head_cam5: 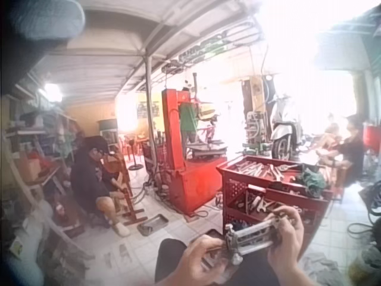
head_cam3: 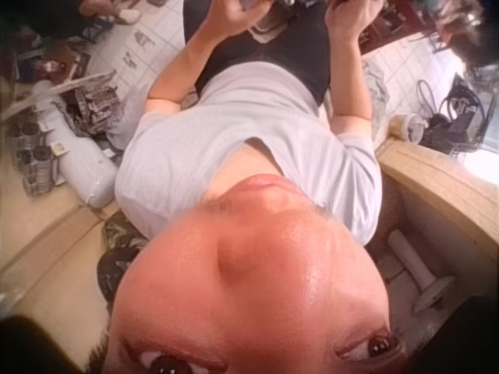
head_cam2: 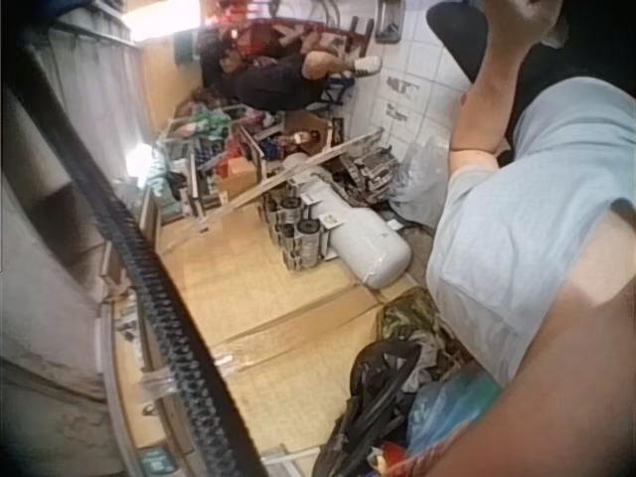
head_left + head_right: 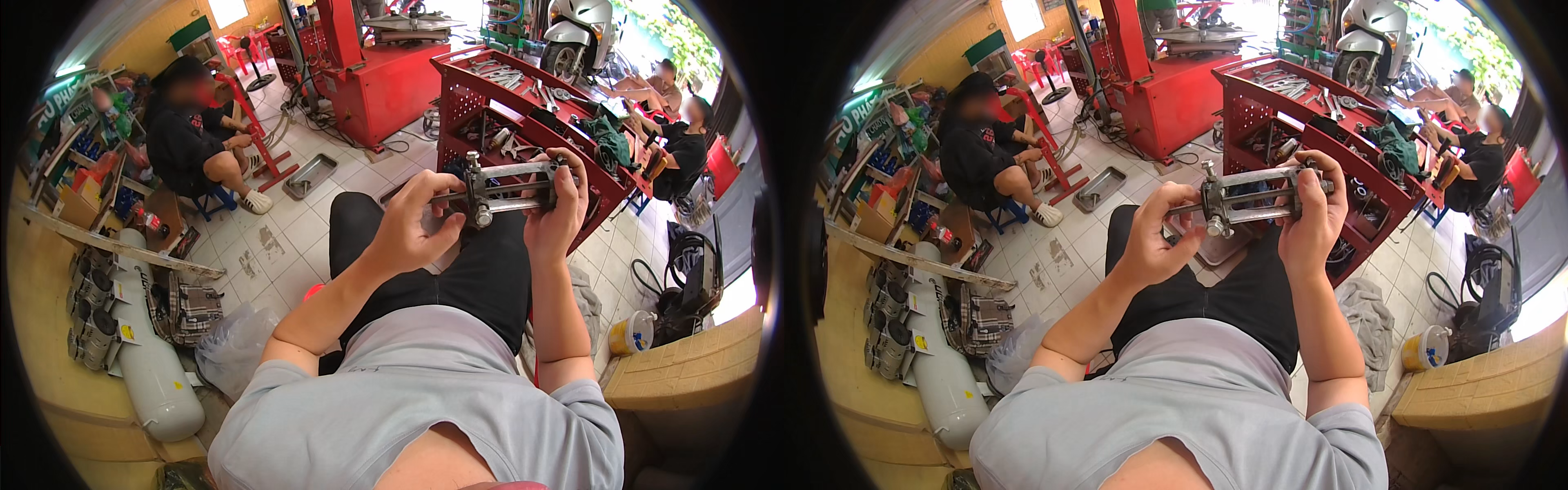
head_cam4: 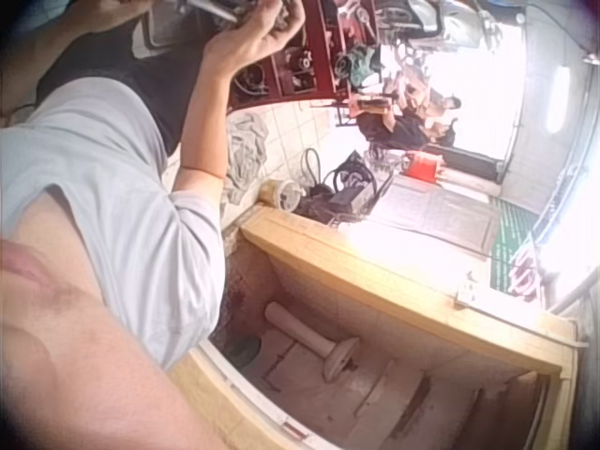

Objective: The person sits in a workshop and assembles a mechanical component, likely a brake caliper, by hand. They insert a metal rod into a circular housing, attach a bracket, and tighten screws using their fingers. The person repeatedly rotates and adjusts the assembly to check the fit of the parts.

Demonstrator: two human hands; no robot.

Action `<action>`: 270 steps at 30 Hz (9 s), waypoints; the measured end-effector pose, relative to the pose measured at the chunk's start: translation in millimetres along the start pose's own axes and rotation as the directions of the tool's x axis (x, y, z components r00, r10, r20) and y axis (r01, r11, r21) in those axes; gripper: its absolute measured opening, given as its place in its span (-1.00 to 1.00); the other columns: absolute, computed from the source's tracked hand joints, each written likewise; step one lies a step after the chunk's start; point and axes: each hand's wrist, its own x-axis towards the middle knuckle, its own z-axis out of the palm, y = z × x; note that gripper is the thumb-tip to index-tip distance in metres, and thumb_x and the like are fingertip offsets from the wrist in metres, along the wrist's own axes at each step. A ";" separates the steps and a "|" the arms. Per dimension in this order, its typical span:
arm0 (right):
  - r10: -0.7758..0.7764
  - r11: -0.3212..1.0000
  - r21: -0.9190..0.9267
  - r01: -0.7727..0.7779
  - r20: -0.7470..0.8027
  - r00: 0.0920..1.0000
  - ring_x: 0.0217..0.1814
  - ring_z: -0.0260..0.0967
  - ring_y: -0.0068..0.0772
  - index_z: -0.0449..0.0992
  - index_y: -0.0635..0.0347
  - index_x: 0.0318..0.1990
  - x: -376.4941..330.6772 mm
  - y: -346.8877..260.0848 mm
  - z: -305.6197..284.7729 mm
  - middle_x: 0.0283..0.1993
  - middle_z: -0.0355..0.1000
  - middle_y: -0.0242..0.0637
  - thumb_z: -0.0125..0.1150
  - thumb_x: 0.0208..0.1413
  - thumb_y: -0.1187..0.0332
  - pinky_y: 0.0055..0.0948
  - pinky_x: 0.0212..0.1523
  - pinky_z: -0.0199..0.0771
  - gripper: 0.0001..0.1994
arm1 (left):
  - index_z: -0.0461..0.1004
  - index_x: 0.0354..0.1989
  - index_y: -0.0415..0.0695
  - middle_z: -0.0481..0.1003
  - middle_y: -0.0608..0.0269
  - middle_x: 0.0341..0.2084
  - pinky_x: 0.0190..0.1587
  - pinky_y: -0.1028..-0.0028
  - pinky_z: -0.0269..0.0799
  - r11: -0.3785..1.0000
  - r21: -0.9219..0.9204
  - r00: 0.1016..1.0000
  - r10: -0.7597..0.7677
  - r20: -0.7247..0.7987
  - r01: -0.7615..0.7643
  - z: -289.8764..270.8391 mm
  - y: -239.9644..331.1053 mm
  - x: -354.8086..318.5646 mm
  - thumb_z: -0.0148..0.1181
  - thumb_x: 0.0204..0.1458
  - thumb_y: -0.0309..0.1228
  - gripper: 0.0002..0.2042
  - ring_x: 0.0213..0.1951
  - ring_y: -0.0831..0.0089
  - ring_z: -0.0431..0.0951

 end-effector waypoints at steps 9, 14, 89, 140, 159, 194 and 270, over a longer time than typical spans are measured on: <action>0.002 1.000 0.006 -0.002 0.001 1.000 -0.53 0.31 -0.76 0.41 0.22 -0.04 0.2 -0.8 1.3 -0.29 0.45 -0.36 0.16 0.19 0.31 -0.75 -0.67 0.21 -0.74 | 0.43 -0.11 -0.18 0.34 0.26 -0.48 -0.37 0.49 0.32 1.000 0.003 1.000 -0.014 -0.023 0.014 1.3 3.8 -0.2 0.27 -0.05 -0.45 -0.69 -0.46 0.46 0.34; -0.011 1.000 -0.016 0.011 0.008 1.000 -0.53 0.31 -0.76 0.42 0.22 -0.05 -0.2 0.2 -0.6 -0.28 0.46 -0.36 0.15 0.19 0.31 -0.76 -0.67 0.21 -0.76 | 0.43 -0.11 -0.16 0.32 0.27 -0.50 -0.39 0.50 0.32 0.995 0.049 0.995 -0.088 -0.044 0.090 1.7 3.1 0.4 0.27 -0.05 -0.46 -0.70 -0.48 0.47 0.34; 0.296 0.955 0.021 -0.297 -0.175 0.939 -0.64 0.25 -0.64 0.47 0.20 -0.11 13.4 -0.5 -1.7 -0.41 0.48 -0.26 0.04 0.21 0.18 -0.61 -0.72 0.12 -0.71 | 0.31 0.18 -0.26 0.43 0.10 -0.01 0.09 0.37 0.37 0.945 -0.238 0.954 -0.164 0.253 0.225 -22.1 -27.9 8.9 0.35 -0.15 0.14 -0.17 0.00 0.36 0.44; 0.279 0.959 0.010 -0.284 -0.223 0.934 -0.58 0.32 -0.68 0.48 0.15 -0.11 14.0 0.3 -3.3 -0.38 0.50 -0.32 0.05 0.20 0.21 -0.68 -0.69 0.18 -0.75 | 0.15 0.25 -0.21 0.50 0.17 -0.14 0.09 0.44 0.23 0.996 -0.094 0.998 -0.011 -0.058 0.006 -1.2 -15.8 -0.6 0.32 -0.17 -0.57 -0.28 -0.05 0.48 0.47; 0.264 0.964 0.019 -0.266 -0.214 0.941 -0.59 0.31 -0.65 0.47 0.16 -0.10 14.7 0.9 -3.8 -0.38 0.49 -0.30 0.02 0.20 0.22 -0.66 -0.69 0.20 -0.75 | 0.10 0.26 -0.21 0.39 0.07 0.03 0.09 0.42 0.27 0.987 -0.145 0.998 -0.068 0.019 0.070 -1.9 -22.6 -4.8 0.32 -0.15 -0.61 -0.27 -0.08 0.43 0.50; 0.240 0.971 0.033 -0.238 -0.200 0.950 -0.60 0.32 -0.61 0.45 0.21 -0.07 13.7 2.4 -4.9 -0.36 0.48 -0.26 0.02 0.22 0.19 -0.59 -0.68 0.16 -0.70 | 0.08 0.29 -0.25 0.53 0.17 -0.19 0.04 0.48 0.31 0.990 -0.077 0.993 -0.117 0.002 0.117 -3.7 -13.1 -2.6 0.38 -0.18 -0.60 -0.20 -0.06 0.47 0.50; 0.213 0.977 0.029 -0.212 -0.219 0.952 -0.57 0.34 -0.62 0.45 0.19 -0.07 15.5 0.2 -6.3 -0.37 0.50 -0.27 0.04 0.23 0.16 -0.60 -0.66 0.19 -0.70 | 0.43 -0.15 -0.20 0.31 0.50 -0.69 -0.52 0.68 0.11 0.945 -0.177 0.962 -0.265 0.070 0.274 -5.2 -12.1 -5.6 0.38 -0.08 -0.50 -0.69 -0.60 0.80 0.23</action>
